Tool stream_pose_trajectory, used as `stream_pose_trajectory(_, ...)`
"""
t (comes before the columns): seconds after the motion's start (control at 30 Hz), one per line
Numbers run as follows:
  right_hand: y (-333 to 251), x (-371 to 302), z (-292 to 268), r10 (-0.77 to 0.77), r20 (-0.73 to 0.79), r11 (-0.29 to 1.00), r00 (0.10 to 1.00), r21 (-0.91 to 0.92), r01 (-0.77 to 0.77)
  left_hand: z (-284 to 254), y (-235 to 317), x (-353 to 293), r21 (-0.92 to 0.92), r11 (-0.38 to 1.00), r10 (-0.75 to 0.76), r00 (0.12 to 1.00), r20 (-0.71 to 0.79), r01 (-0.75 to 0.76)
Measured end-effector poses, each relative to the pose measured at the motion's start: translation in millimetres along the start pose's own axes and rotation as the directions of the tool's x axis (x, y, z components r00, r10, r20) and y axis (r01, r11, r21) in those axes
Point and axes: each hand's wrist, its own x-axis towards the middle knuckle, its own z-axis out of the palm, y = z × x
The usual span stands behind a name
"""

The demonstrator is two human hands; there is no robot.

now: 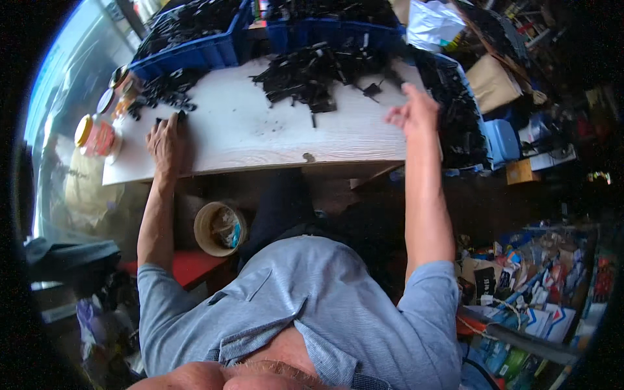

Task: Assembling small black plastic parts at a workbench.

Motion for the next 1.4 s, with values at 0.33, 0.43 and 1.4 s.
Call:
stream_pose_trajectory(0.33,2,62,-38,-0.064,-0.141,0.975,0.988,-0.221,0.032,-32,80,-18,-0.467,0.856,0.248,0.969,-0.003,-0.22)
stream_pose_trajectory(0.43,16,56,-14,-0.039,-0.097,0.936,0.995,-0.352,0.002,-35,105,-16,-0.61,0.737,0.295,0.951,-0.094,-0.289)
stream_pose_trajectory(1.4,42,49,37,-0.036,0.402,0.423,0.915,-0.823,0.378,-20,165,-31,-0.709,0.682,0.165,0.982,-0.093,-0.182)
